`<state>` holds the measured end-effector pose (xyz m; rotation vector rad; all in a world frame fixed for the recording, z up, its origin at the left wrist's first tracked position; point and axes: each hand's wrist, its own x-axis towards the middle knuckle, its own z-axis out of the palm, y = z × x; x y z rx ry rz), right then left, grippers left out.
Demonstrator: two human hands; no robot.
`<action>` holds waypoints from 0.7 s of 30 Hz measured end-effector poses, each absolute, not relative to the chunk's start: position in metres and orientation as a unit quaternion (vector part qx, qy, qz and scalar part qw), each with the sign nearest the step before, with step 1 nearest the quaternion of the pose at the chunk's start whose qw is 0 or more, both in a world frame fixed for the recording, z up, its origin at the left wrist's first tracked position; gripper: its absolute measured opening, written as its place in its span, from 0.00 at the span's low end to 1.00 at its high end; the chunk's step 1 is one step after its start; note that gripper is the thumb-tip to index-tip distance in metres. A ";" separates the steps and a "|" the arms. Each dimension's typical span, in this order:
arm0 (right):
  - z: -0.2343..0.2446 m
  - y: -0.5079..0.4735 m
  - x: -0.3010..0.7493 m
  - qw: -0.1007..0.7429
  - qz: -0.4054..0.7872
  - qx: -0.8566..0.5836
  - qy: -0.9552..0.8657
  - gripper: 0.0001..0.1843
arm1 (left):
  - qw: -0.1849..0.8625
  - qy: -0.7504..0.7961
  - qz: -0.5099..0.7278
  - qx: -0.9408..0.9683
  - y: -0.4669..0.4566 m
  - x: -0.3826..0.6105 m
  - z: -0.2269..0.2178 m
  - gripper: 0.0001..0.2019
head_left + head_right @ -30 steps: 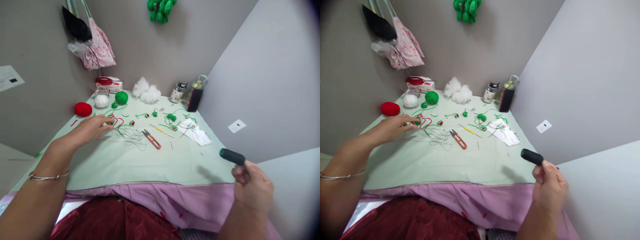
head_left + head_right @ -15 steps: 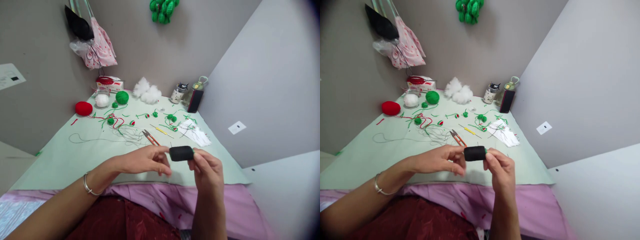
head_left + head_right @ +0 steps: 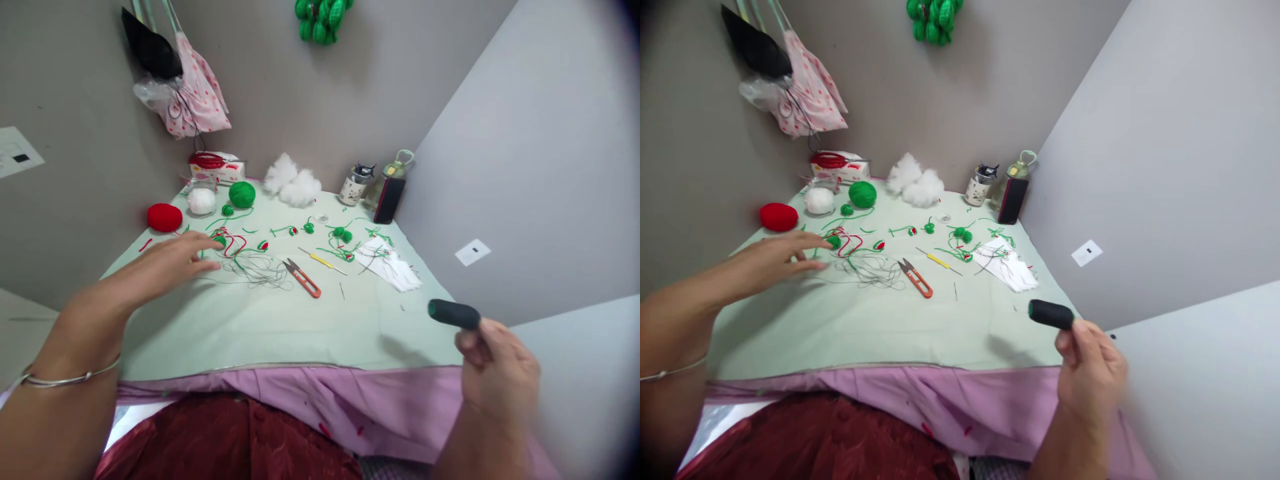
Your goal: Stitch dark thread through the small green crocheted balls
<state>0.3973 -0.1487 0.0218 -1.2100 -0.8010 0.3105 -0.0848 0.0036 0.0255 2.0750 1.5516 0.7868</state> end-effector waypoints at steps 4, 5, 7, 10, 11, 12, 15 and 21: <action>0.033 -0.128 0.361 0.669 0.205 -0.552 -0.454 0.12 | 0.123 0.507 0.346 0.779 -0.013 -0.045 0.061 0.14; 0.038 -0.122 0.349 0.644 0.223 -0.549 -0.484 0.13 | 0.147 0.484 0.374 0.777 -0.018 -0.031 0.069 0.11; 0.049 -0.110 0.325 0.580 0.254 -0.539 -0.556 0.17 | 0.251 0.443 0.386 0.769 -0.025 -0.003 0.080 0.13; 0.067 -0.090 0.292 0.486 0.287 -0.505 -0.653 0.21 | 0.461 0.343 0.332 0.748 -0.026 0.031 0.080 0.21; 0.072 -0.082 0.284 0.463 0.298 -0.490 -0.676 0.20 | 0.522 0.300 0.308 0.737 -0.023 0.039 0.077 0.23; 0.075 -0.074 0.277 0.446 0.308 -0.476 -0.693 0.20 | 0.570 0.265 0.288 0.723 -0.020 0.045 0.074 0.24; 0.076 -0.045 0.271 0.440 0.345 -0.450 -0.697 0.17 | 0.619 0.247 0.294 0.685 -0.005 0.052 0.064 0.24; 0.043 0.000 0.284 0.408 0.326 -0.508 -0.685 0.13 | 0.571 0.334 0.387 0.643 0.016 0.038 0.047 0.19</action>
